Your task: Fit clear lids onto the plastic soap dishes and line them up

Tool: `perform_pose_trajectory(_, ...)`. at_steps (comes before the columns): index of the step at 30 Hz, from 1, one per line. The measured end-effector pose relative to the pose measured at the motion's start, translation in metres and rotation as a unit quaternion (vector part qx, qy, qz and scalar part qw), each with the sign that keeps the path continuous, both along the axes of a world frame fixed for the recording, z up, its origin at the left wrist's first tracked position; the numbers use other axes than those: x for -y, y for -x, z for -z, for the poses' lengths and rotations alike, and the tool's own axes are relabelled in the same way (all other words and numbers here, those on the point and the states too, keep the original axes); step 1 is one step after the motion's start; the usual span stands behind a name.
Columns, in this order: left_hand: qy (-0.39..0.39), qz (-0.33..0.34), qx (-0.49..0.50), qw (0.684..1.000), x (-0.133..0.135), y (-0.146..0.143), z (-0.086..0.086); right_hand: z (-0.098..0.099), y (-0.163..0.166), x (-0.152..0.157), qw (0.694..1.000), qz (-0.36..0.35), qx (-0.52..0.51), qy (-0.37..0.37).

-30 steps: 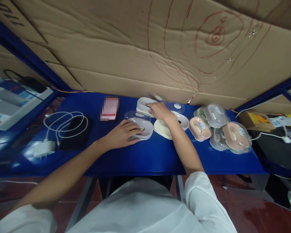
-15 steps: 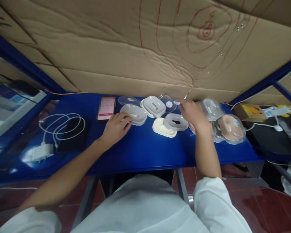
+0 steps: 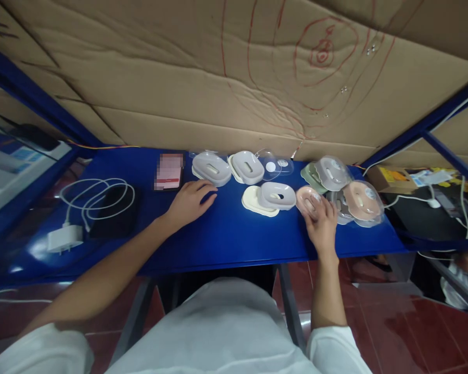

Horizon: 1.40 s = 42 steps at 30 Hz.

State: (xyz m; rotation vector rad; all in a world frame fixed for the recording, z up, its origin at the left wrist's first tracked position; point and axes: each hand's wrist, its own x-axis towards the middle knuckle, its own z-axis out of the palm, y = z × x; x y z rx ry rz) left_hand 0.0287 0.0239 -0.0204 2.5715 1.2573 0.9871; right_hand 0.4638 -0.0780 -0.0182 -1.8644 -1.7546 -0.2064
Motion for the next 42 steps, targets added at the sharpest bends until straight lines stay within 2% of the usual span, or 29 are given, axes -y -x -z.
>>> perform_pose_trajectory(2, 0.000, 0.008, 0.006, 1.000, 0.003, -0.001, -0.003, 0.000, 0.008, 0.003, 0.997, 0.010, -0.064, -0.043)
perform_pose_trajectory(4, 0.037, 0.038, 0.048, 0.997, 0.008, -0.005, -0.006, 0.001, 0.023, 0.003, 0.986, 0.042, -0.143, -0.079)
perform_pose_trajectory(6, 0.133, 0.088, 0.141, 0.977, 0.014, -0.010, -0.007, -0.001, 0.047, 0.002, 0.969, 0.056, -0.216, -0.101)
perform_pose_trajectory(7, 0.194, 0.120, 0.198, 0.953, 0.017, -0.014, -0.007, -0.003, 0.061, 0.000, 0.963, 0.046, -0.242, -0.112)
perform_pose_trajectory(9, 0.309, 0.187, 0.293, 0.885, 0.022, -0.021, -0.004, -0.013, 0.093, -0.004, 0.958, -0.022, -0.255, -0.126)
perform_pose_trajectory(11, 0.376, 0.235, 0.362, 0.820, 0.022, -0.026, 0.000, -0.026, 0.128, -0.012, 0.957, -0.149, -0.224, -0.104)
perform_pose_trajectory(12, 0.386, 0.239, 0.395, 0.799, 0.021, -0.027, 0.003, -0.034, 0.145, -0.018, 0.951, -0.217, -0.203, -0.081)
perform_pose_trajectory(14, 0.376, 0.202, 0.455, 0.782, 0.016, -0.026, 0.007, -0.047, 0.174, -0.035, 0.932, -0.315, -0.178, -0.025)
perform_pose_trajectory(16, 0.355, 0.142, 0.492, 0.782, 0.009, -0.022, 0.009, -0.055, 0.192, -0.061, 0.912, -0.364, -0.187, 0.019)
perform_pose_trajectory(19, 0.345, 0.091, 0.497, 0.791, 0.002, -0.017, 0.009, -0.056, 0.200, -0.107, 0.893, -0.378, -0.239, 0.048)
perform_pose_trajectory(21, 0.337, 0.080, 0.488, 0.801, 0.001, -0.015, 0.009, -0.054, 0.195, -0.135, 0.906, -0.347, -0.241, 0.028)
perform_pose_trajectory(24, 0.332, 0.075, 0.477, 0.810, 0.002, -0.013, 0.009, -0.052, 0.183, -0.159, 0.945, -0.286, -0.157, -0.006)
perform_pose_trajectory(26, 0.335, 0.067, 0.485, 0.805, 0.003, -0.012, 0.008, -0.052, 0.177, -0.160, 0.962, -0.256, -0.093, -0.012)
perform_pose_trajectory(28, 0.343, 0.056, 0.498, 0.794, 0.003, -0.009, 0.007, -0.054, 0.177, -0.149, 0.957, -0.282, -0.065, -0.007)
perform_pose_trajectory(31, 0.359, 0.061, 0.514, 0.776, 0.002, -0.005, 0.004, -0.054, 0.189, -0.126, 0.900, -0.427, -0.077, 0.053)
perform_pose_trajectory(33, 0.353, 0.070, 0.509, 0.782, 0.001, -0.004, 0.004, -0.051, 0.199, -0.116, 0.866, -0.481, -0.104, 0.088)
perform_pose_trajectory(35, 0.324, 0.073, 0.487, 0.808, 0.000, -0.003, 0.005, -0.046, 0.206, -0.113, 0.870, -0.463, -0.148, 0.081)
perform_pose_trajectory(38, 0.284, 0.087, 0.446, 0.844, -0.001, -0.003, 0.006, -0.043, 0.199, -0.121, 0.902, -0.379, -0.205, 0.036)
perform_pose_trajectory(40, 0.286, 0.094, 0.441, 0.846, -0.001, -0.002, 0.004, -0.045, 0.185, -0.131, 0.919, -0.329, -0.217, -0.002)
perform_pose_trajectory(42, 0.299, 0.081, 0.458, 0.833, -0.002, 0.000, 0.002, -0.050, 0.168, -0.142, 0.935, -0.299, -0.188, -0.034)
